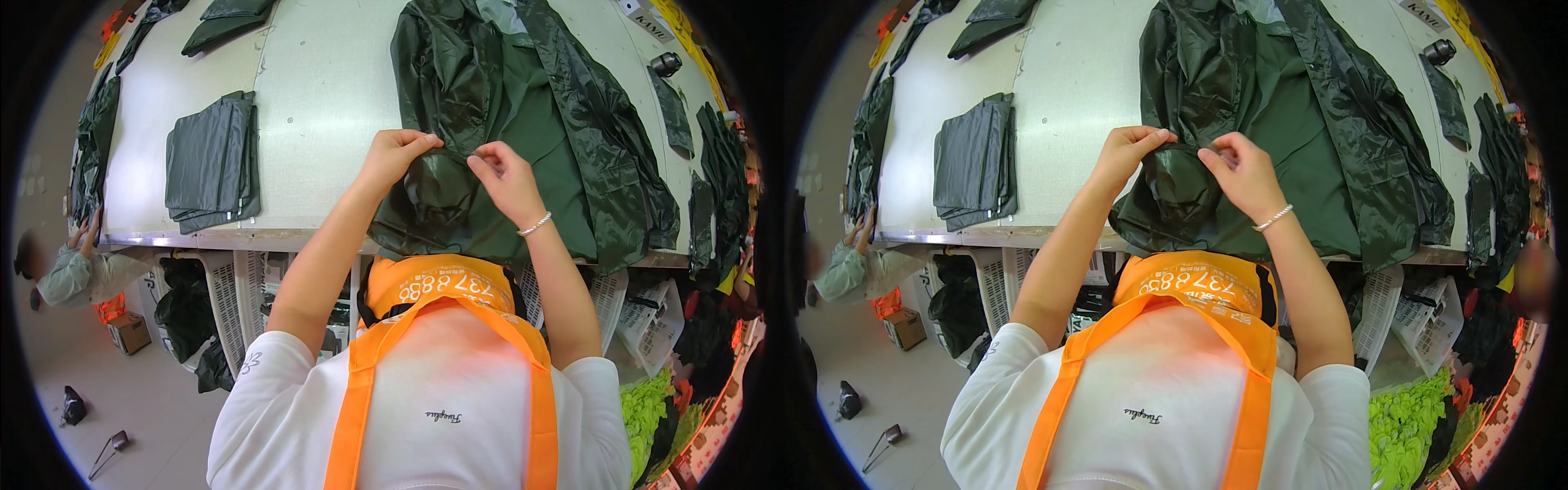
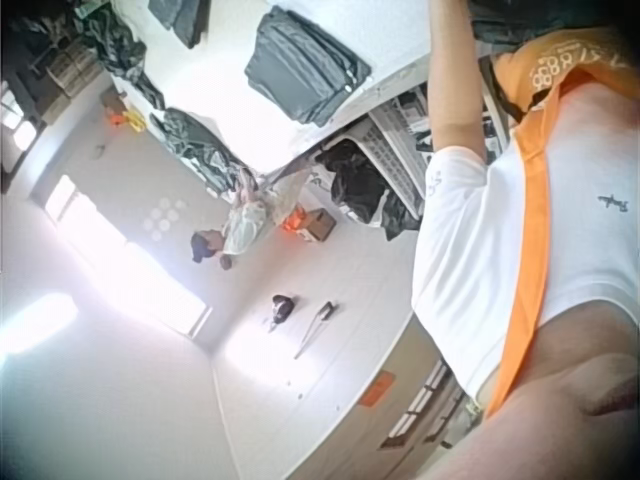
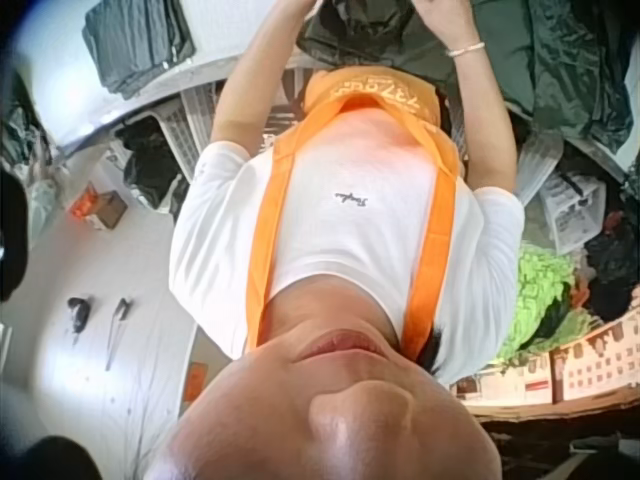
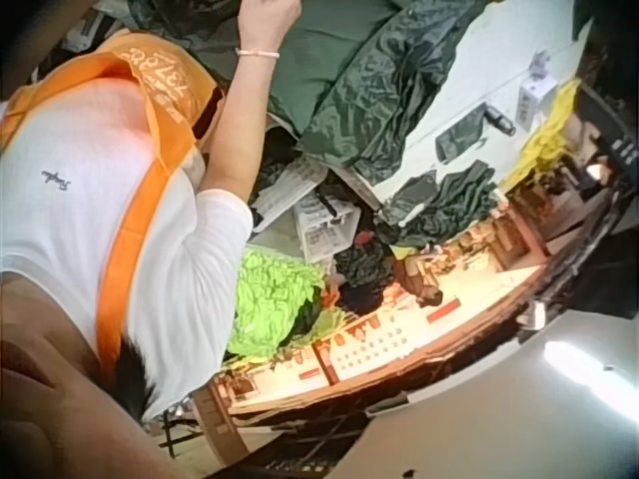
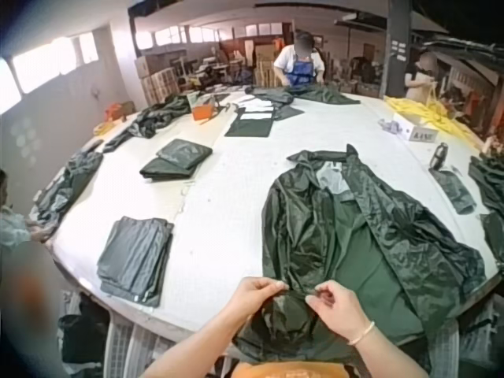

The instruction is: The person folds a dark green jacket on a white table, aligns the edges, and places it into a white plastic basket. The person then retrieves another jacket from the basket, unfolds it, and begins folding it in the same manner.

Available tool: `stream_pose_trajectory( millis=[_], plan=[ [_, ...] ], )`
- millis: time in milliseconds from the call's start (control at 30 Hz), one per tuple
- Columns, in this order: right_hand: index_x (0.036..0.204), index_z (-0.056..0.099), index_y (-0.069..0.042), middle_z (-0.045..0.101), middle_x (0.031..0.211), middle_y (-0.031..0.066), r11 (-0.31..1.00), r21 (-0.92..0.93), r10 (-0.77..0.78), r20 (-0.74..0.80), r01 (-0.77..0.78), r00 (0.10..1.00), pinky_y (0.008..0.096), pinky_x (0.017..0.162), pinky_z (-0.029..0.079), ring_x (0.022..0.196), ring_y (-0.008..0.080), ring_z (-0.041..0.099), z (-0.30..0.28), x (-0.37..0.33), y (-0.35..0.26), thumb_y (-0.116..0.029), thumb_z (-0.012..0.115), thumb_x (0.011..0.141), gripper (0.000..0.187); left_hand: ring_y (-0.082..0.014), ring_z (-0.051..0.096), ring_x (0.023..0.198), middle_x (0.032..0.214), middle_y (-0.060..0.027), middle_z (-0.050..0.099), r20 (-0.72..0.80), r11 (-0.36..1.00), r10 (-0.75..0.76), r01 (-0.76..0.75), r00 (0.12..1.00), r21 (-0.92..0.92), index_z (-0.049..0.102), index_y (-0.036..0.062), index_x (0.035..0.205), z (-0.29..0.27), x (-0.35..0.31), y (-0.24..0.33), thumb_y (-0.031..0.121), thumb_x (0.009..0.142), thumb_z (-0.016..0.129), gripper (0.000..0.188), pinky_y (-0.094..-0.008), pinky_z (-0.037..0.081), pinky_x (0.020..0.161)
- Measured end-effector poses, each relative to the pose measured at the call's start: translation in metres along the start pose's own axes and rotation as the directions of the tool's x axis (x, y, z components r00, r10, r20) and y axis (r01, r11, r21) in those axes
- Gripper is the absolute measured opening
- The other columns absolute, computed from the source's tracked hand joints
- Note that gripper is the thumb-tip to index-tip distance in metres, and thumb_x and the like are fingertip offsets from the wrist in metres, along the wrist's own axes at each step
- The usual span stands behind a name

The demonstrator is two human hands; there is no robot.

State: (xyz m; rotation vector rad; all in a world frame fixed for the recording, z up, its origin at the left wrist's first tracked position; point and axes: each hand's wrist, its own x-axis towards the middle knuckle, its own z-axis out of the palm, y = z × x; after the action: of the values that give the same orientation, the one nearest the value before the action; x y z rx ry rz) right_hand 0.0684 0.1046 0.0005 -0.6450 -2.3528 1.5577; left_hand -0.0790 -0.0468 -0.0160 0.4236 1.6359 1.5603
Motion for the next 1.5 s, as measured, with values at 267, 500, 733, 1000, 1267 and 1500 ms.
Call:
stream_pose_trajectory(
  millis=[267, 500, 733, 1000, 1267, 1500],
  plan=[
    [0.085, 0.065, 0.002, 0.06, 0.08, 0.0034, 0.988, 0.141, -0.066, -0.003, 0.066, 0.998, 0.0218, 0.065, 0.045, 0.069, 0.0082, 0.055, 0.025, 0.015, 0.004, -0.008, 0.073, 0.075, 0.016, -0.0083, 0.06, 0.076, 0.084, -0.006, 0.069, -0.005, 0.996, 0.077, -0.077, 0.997, 0.038, 0.069, -0.0024, 0.092, 0.006, 0.005, -0.006, 0.018, 0.085, 0.064, 0.022, -0.0216, 0.047, 0.07],
    [0.086, 0.058, -0.004, 0.047, 0.067, -0.0067, 0.912, 0.363, 0.125, 0.195, -0.19, 0.973, 0.0189, 0.053, 0.035, 0.058, 0.0025, 0.04, 0.017, 0.025, 0.001, -0.015, 0.058, 0.089, 0.012, -0.0078, 0.059, 0.075, 0.082, -0.0053, 0.069, -0.031, 0.992, 0.085, -0.081, 0.996, 0.099, 0.07, -0.003, 0.09, 0.002, -0.003, -0.005, 0.016, 0.084, 0.066, 0.021, -0.0221, 0.047, 0.069],
    [0.086, 0.063, 0.0, 0.056, 0.075, -0.0027, 0.962, 0.271, 0.002, 0.092, -0.027, 0.996, 0.0217, 0.061, 0.043, 0.065, 0.0047, 0.049, 0.006, 0.025, 0.012, -0.01, 0.07, 0.078, 0.015, -0.0092, 0.061, 0.078, 0.085, -0.0056, 0.069, -0.023, 0.991, 0.073, -0.07, 0.997, 0.114, 0.07, -0.0018, 0.092, 0.004, -0.003, -0.004, 0.017, 0.085, 0.064, 0.021, -0.0221, 0.047, 0.073],
    [0.08, 0.059, -0.002, 0.054, 0.072, -0.0043, 0.949, 0.293, 0.056, 0.197, -0.113, 0.979, 0.018, 0.059, 0.039, 0.063, 0.0023, 0.045, 0.024, 0.021, 0.007, -0.009, 0.066, 0.081, 0.01, -0.009, 0.06, 0.077, 0.084, -0.0055, 0.068, -0.026, 0.988, 0.052, -0.048, 0.998, 0.145, 0.069, -0.0019, 0.092, 0.003, -0.003, -0.003, 0.016, 0.086, 0.064, 0.02, -0.0222, 0.047, 0.072],
    [0.085, 0.058, -0.005, 0.055, 0.072, -0.0041, 0.82, 0.511, 0.219, 0.134, -0.257, 0.966, 0.0164, 0.047, 0.03, 0.053, 0.0003, 0.038, -0.003, 0.021, -0.002, -0.012, 0.059, 0.088, 0.008, -0.0091, 0.06, 0.078, 0.084, -0.0059, 0.069, -0.022, 0.983, 0.04, -0.035, 0.999, 0.182, 0.07, -0.0028, 0.091, 0.006, -0.004, -0.002, 0.017, 0.085, 0.065, 0.021, -0.0216, 0.047, 0.073],
    [0.085, 0.06, -0.003, 0.064, 0.076, 0.0007, 0.875, 0.434, 0.204, 0.076, -0.217, 0.976, 0.0184, 0.053, 0.038, 0.058, 0.0028, 0.049, -0.005, 0.016, -0.003, -0.008, 0.061, 0.086, 0.006, -0.0142, 0.063, 0.074, 0.081, -0.0043, 0.07, 0.055, 0.714, 0.325, -0.283, 0.944, 0.64, 0.072, 0.0052, 0.086, 0.016, -0.003, 0.01, 0.021, 0.083, 0.065, 0.017, -0.0434, 0.035, 0.097]
  ],
)
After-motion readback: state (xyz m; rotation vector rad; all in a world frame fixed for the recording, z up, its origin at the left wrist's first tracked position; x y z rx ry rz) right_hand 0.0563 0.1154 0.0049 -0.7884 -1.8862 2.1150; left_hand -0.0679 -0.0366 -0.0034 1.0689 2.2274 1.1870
